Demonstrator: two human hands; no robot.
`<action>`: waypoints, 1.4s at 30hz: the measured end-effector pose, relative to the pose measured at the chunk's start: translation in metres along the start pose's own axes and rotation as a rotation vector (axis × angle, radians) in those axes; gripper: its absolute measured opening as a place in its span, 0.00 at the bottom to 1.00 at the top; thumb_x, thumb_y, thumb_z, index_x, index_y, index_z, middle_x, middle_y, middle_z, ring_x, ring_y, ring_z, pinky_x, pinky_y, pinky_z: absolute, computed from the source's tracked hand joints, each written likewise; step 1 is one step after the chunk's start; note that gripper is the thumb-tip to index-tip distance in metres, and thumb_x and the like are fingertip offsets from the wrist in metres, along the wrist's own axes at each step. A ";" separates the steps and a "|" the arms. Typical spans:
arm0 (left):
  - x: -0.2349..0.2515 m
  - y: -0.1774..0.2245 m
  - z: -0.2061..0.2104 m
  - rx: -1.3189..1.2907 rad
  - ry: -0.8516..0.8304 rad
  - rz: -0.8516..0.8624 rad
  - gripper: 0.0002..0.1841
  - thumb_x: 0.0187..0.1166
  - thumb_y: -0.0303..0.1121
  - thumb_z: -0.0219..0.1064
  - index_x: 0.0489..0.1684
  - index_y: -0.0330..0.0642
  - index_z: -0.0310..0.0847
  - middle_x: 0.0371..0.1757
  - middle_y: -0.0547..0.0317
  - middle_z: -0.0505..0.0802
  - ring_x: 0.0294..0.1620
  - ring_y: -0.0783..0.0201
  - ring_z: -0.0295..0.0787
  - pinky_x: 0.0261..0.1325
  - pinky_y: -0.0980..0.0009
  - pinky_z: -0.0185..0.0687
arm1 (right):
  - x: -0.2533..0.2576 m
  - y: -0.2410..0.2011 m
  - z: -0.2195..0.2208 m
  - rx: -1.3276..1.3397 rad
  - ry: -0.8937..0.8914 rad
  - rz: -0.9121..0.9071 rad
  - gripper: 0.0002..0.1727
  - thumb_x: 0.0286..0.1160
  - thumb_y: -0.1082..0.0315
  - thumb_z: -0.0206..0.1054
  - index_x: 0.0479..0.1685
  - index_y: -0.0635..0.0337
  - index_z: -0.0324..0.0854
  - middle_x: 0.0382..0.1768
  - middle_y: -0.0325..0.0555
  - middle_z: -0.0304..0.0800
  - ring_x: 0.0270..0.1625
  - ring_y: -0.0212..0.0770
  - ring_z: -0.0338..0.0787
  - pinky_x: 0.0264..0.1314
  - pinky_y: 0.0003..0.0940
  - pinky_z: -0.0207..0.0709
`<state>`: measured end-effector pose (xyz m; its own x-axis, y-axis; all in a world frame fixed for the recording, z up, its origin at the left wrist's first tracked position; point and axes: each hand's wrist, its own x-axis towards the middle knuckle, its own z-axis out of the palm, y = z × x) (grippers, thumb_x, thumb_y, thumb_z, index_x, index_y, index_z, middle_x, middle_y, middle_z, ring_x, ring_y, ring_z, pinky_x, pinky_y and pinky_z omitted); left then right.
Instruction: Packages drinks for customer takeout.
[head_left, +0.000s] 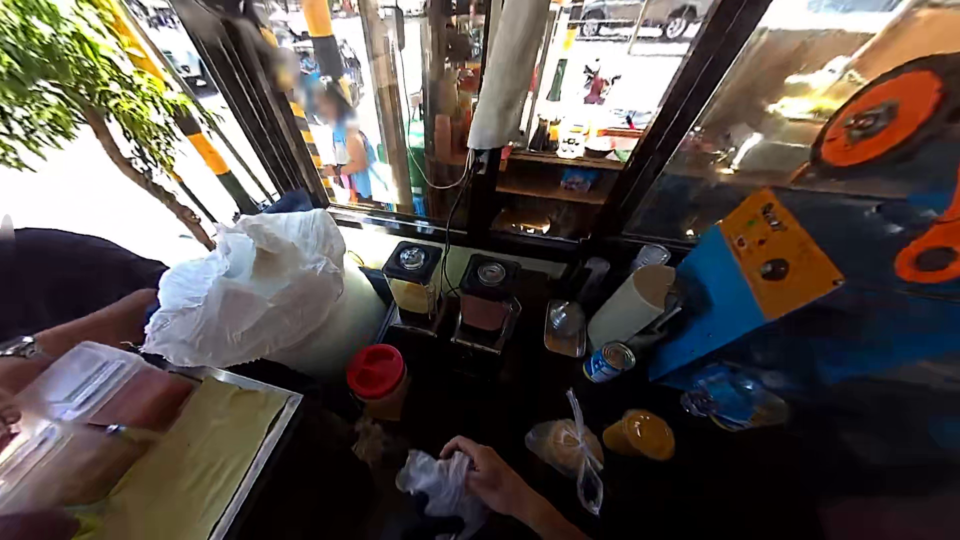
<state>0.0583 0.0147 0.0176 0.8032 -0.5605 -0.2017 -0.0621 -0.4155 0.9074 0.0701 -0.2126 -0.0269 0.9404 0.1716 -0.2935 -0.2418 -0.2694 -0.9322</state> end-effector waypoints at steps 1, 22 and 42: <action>0.010 0.006 -0.002 0.308 0.027 -0.071 0.13 0.77 0.23 0.64 0.54 0.41 0.92 0.60 0.44 0.91 0.55 0.49 0.90 0.57 0.50 0.87 | -0.009 0.001 0.004 0.127 0.014 0.054 0.22 0.78 0.68 0.65 0.71 0.64 0.76 0.50 0.56 0.91 0.49 0.45 0.91 0.56 0.48 0.85; 0.031 0.015 0.083 0.982 -0.328 -0.514 0.19 0.78 0.40 0.68 0.65 0.44 0.86 0.55 0.37 0.93 0.59 0.34 0.89 0.57 0.33 0.81 | -0.133 0.040 0.013 -0.224 0.289 0.349 0.12 0.76 0.63 0.68 0.51 0.49 0.95 0.48 0.48 0.96 0.54 0.47 0.93 0.59 0.52 0.84; 0.078 0.106 0.336 1.035 -0.537 -0.479 0.39 0.70 0.22 0.64 0.87 0.63 0.67 0.96 0.58 0.55 0.59 0.39 0.92 0.52 0.41 0.88 | -0.262 0.115 -0.178 -0.631 -0.027 0.918 0.38 0.58 0.74 0.79 0.78 0.59 0.75 0.84 0.74 0.58 0.63 0.74 0.83 0.51 0.64 0.83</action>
<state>-0.0848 -0.3135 -0.0261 0.5467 -0.3173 -0.7749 -0.4611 -0.8865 0.0377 -0.1615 -0.4576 -0.0193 0.4601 -0.3213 -0.8277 -0.6704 -0.7369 -0.0865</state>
